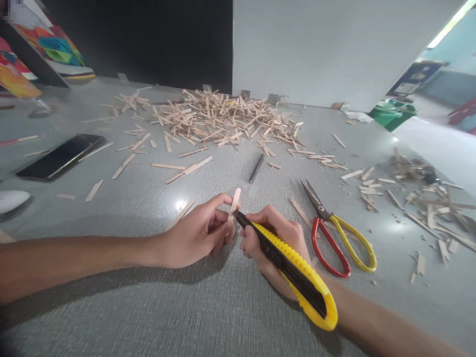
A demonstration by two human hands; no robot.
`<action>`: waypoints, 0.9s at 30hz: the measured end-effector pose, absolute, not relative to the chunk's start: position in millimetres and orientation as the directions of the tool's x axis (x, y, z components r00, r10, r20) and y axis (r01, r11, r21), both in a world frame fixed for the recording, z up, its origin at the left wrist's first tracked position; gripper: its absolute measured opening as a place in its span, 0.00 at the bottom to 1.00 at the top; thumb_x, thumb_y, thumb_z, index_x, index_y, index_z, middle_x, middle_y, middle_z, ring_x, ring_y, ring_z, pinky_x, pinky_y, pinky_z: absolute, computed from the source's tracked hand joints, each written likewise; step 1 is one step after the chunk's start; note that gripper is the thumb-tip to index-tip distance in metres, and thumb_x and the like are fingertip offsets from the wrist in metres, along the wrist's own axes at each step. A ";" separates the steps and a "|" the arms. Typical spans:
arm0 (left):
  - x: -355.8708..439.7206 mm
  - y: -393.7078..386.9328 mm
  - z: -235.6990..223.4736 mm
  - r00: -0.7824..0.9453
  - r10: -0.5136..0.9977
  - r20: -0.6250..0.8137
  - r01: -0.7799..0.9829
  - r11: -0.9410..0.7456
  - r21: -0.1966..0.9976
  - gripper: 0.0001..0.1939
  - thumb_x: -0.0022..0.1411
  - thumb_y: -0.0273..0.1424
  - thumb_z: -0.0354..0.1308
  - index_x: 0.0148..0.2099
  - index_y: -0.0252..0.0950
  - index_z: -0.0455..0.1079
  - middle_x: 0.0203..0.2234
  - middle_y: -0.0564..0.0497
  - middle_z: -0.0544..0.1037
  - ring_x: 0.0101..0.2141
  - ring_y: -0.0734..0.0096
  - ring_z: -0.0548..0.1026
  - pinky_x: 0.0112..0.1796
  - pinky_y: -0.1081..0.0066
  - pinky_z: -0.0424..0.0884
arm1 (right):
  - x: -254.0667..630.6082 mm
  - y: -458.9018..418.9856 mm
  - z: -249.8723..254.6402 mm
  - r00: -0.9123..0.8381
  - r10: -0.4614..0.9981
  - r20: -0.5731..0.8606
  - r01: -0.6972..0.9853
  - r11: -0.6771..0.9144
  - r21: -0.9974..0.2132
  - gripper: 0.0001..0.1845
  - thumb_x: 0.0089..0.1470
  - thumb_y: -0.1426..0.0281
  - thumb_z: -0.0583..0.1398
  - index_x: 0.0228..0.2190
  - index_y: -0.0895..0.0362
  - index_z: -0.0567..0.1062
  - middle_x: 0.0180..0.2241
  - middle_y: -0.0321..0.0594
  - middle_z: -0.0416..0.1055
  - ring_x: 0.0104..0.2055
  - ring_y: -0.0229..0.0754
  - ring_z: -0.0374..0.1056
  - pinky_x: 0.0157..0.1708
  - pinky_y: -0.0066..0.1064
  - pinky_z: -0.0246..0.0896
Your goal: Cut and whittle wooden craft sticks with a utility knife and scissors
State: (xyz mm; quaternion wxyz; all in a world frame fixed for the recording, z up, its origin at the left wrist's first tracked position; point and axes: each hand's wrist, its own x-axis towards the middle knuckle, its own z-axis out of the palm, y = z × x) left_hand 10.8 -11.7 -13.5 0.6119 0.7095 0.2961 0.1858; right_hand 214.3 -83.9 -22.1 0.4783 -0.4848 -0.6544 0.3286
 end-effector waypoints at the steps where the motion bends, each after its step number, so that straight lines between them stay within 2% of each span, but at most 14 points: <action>1: 10.9 -12.1 -13.7 0.754 0.649 -0.098 0.192 -0.075 0.979 0.05 0.78 0.32 0.50 0.52 0.42 0.56 0.29 0.59 0.74 0.22 0.79 0.70 0.22 0.78 0.64 | 214.4 -84.0 -22.3 -0.079 0.950 0.302 0.309 0.312 -0.898 0.03 0.67 0.68 0.63 0.39 0.53 0.74 0.26 0.35 0.79 0.24 0.38 0.75 0.24 0.28 0.70; 6: 11.8 -11.4 -13.0 0.740 0.665 -0.098 0.202 -0.081 0.976 0.05 0.77 0.32 0.50 0.52 0.42 0.58 0.27 0.59 0.74 0.21 0.79 0.70 0.22 0.79 0.65 | 214.7 -86.5 -23.2 -0.027 0.943 0.332 0.258 0.328 -0.909 0.02 0.66 0.69 0.64 0.41 0.52 0.75 0.29 0.35 0.80 0.25 0.37 0.76 0.25 0.26 0.72; 9: 12.1 -9.8 -13.0 0.733 0.673 -0.100 0.204 -0.077 0.976 0.06 0.76 0.32 0.51 0.52 0.42 0.57 0.26 0.60 0.74 0.20 0.78 0.71 0.21 0.79 0.66 | 216.0 -88.1 -26.2 0.010 0.925 0.380 0.256 0.365 -0.895 0.06 0.66 0.71 0.64 0.44 0.50 0.74 0.31 0.35 0.82 0.27 0.38 0.78 0.26 0.27 0.74; 18: 12.4 -9.8 -12.6 0.731 0.670 -0.129 0.192 -0.021 0.981 0.07 0.75 0.29 0.50 0.52 0.43 0.57 0.27 0.59 0.75 0.20 0.78 0.73 0.20 0.79 0.66 | 219.7 -86.3 -31.8 -0.051 0.939 0.340 0.275 0.341 -0.899 0.09 0.66 0.72 0.65 0.46 0.49 0.74 0.35 0.36 0.82 0.31 0.40 0.79 0.30 0.31 0.75; 27: 11.3 -8.7 -11.0 0.743 0.655 -0.136 0.231 -0.062 0.971 0.06 0.77 0.33 0.50 0.51 0.43 0.55 0.28 0.58 0.76 0.21 0.77 0.73 0.20 0.79 0.66 | 220.7 -86.7 -36.5 -0.073 0.934 0.350 0.348 0.353 -0.869 0.09 0.66 0.71 0.65 0.47 0.51 0.73 0.35 0.38 0.82 0.31 0.42 0.79 0.31 0.32 0.77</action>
